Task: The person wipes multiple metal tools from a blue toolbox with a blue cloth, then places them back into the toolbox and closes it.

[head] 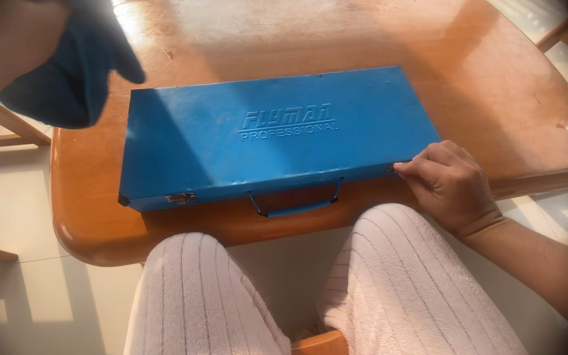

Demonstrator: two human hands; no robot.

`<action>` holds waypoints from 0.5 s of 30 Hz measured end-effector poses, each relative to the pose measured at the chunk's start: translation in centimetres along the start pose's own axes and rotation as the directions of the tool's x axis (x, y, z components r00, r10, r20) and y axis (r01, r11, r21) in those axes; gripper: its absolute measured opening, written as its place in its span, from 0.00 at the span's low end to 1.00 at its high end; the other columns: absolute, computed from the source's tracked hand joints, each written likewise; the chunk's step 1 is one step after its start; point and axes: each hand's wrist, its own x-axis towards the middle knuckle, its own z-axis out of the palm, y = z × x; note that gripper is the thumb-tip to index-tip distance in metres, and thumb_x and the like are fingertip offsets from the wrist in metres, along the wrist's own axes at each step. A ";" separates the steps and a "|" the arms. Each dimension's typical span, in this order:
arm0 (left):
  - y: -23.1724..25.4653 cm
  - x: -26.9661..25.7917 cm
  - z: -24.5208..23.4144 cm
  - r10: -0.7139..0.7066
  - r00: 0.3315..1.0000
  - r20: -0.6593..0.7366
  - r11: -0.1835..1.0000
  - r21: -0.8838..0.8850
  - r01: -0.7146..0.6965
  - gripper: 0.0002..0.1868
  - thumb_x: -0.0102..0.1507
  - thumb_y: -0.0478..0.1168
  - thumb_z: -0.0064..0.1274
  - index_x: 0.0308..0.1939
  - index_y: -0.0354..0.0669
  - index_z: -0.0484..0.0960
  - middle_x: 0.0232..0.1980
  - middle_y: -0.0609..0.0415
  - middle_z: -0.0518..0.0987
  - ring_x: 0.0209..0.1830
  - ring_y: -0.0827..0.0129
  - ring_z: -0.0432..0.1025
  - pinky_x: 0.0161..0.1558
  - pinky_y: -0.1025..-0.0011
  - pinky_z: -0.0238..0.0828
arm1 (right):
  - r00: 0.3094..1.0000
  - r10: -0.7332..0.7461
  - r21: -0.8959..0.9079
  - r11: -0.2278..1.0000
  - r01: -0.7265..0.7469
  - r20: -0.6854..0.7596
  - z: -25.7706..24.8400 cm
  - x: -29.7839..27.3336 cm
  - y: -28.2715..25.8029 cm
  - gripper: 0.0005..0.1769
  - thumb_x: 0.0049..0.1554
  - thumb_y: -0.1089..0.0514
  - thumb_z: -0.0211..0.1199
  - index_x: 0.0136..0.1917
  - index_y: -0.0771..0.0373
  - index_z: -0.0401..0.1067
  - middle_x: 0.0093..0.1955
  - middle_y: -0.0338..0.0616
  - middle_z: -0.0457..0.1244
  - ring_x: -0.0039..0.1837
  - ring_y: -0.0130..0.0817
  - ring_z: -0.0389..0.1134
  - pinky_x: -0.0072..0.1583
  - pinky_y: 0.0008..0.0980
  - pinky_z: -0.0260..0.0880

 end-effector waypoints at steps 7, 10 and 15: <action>13.8 -7.4 4.0 0.595 0.802 0.059 0.788 -0.243 -0.566 0.42 0.60 0.40 0.63 0.77 0.70 0.64 0.76 0.50 0.66 0.69 0.45 0.63 0.62 0.47 0.64 | 0.998 -0.021 -0.115 0.993 0.014 -0.062 0.5 -1.0 -0.6 0.04 0.56 0.59 0.69 0.45 0.50 0.81 0.41 0.30 0.66 0.50 0.31 0.67 0.55 0.38 0.63; 14.9 -10.7 5.1 0.706 0.700 -0.105 0.613 -0.403 -0.679 0.41 0.55 0.41 0.67 0.71 0.59 0.68 0.75 0.46 0.64 0.70 0.45 0.60 0.65 0.51 0.59 | 0.996 0.067 -0.100 0.992 -0.073 -0.067 0.9 -1.2 -0.8 0.03 0.58 0.56 0.70 0.41 0.49 0.80 0.39 0.28 0.66 0.48 0.29 0.67 0.54 0.36 0.62; 8.8 -16.8 5.5 0.174 0.956 -0.237 0.857 -0.442 -0.265 0.21 0.66 0.45 0.59 0.63 0.51 0.79 0.67 0.51 0.76 0.71 0.58 0.70 0.71 0.61 0.70 | 0.995 0.077 -0.107 0.991 -0.083 -0.060 1.2 -1.7 -0.6 0.04 0.59 0.54 0.69 0.41 0.50 0.79 0.39 0.28 0.66 0.49 0.27 0.67 0.55 0.36 0.62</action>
